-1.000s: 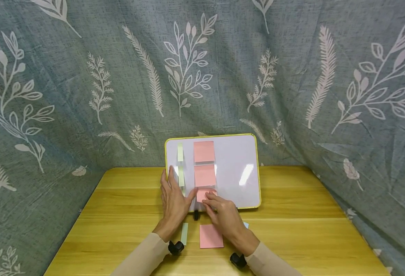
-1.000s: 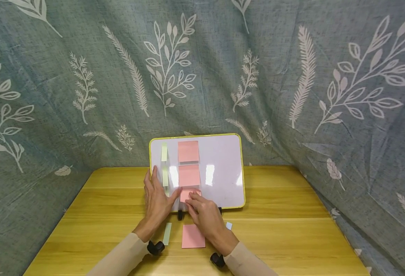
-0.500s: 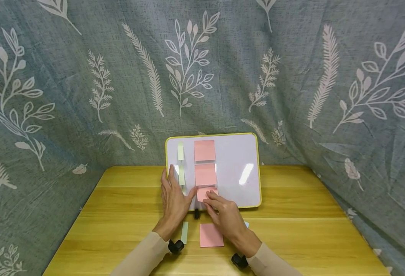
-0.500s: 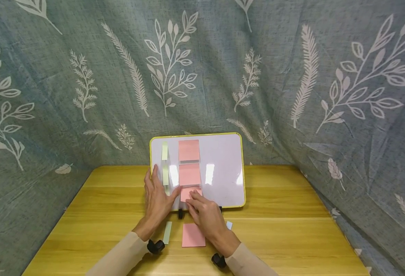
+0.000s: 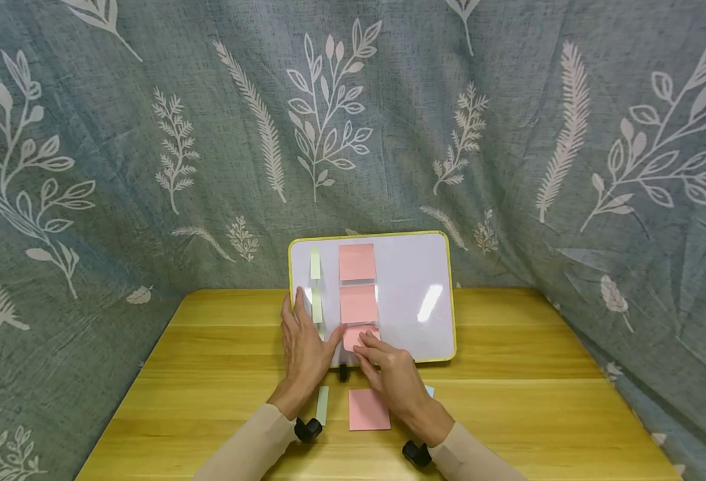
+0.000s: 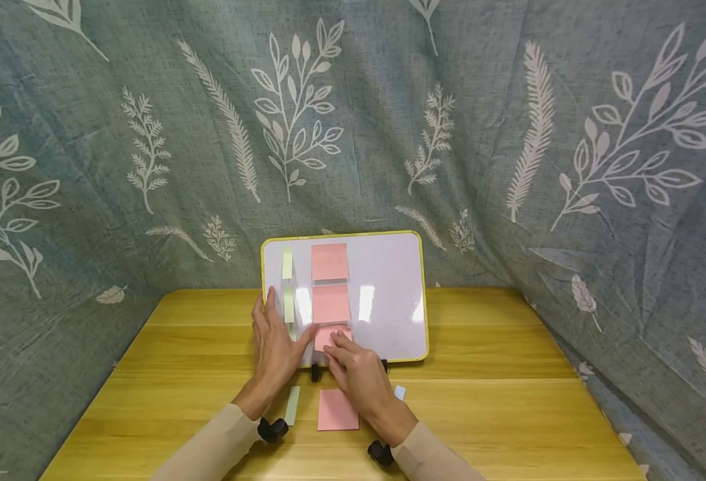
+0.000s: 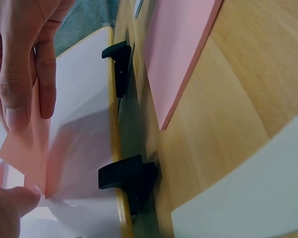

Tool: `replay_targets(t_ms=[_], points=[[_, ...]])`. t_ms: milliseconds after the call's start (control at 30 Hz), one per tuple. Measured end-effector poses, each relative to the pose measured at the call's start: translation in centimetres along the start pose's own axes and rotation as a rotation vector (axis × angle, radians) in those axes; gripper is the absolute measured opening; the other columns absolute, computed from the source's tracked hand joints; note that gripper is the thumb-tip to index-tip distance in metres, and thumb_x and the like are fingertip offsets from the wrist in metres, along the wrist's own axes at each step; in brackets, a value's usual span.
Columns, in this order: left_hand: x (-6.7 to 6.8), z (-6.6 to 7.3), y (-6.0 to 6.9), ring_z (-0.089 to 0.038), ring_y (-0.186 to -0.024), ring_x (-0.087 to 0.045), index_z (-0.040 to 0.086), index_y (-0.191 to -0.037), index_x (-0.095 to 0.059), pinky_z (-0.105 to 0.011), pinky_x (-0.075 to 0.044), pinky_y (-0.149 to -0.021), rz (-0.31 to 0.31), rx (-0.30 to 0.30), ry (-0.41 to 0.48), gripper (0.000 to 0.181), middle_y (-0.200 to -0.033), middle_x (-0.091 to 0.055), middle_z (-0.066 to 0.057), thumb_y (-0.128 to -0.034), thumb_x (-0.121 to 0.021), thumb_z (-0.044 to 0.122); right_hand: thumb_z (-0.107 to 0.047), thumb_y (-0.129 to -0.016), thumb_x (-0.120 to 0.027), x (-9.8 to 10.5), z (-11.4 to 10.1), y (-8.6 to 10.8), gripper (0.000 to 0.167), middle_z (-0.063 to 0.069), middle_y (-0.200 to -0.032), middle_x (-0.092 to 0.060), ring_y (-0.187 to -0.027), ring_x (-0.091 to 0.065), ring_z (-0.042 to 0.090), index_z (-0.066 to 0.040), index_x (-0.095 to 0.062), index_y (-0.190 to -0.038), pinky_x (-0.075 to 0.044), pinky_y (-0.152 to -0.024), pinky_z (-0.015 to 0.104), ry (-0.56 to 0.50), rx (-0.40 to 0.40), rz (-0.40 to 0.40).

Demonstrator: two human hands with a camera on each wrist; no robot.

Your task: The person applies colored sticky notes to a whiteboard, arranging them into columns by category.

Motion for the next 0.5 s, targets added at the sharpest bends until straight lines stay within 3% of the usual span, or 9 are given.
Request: replay_targets(t_ms=[267, 500], points=[[0.01, 0.13, 0.08, -0.058, -0.165, -0.040, 0.009, -0.186, -0.016, -0.076, -0.052, -0.120, -0.003, 0.010, -0.001, 0.129, -0.188, -0.017, -0.032, -0.0943, -0.099, 0.043, 0.006, -0.090, -0.096, -0.26, -0.12, 0.05, 0.023, 0.029, -0.126, -0.085, -0.118, -0.086, 0.045, 0.004, -0.091, -0.112, -0.070, -0.093, 0.044, 0.007, 0.016, 0.025], [-0.29, -0.08, 0.06, -0.056, -0.168, -0.036, 0.013, -0.188, -0.013, -0.078, -0.049, -0.123, -0.018, 0.041, 0.008, 0.130, -0.191, -0.013, -0.027, -0.0951, -0.099, 0.043, 0.005, -0.092, -0.095, -0.45, -0.09, 0.05, 0.022, 0.028, -0.127, -0.085, -0.119, -0.086, 0.045, 0.003, -0.091, -0.113, -0.070, -0.094, 0.044, 0.016, -0.012, -0.002]])
Point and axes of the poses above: each hand's wrist, its own y-axis away from the middle knuckle, its own x-axis out of the back of the hand, z = x × y, the point moved 6 cm from there along -y, towards the middle knuckle
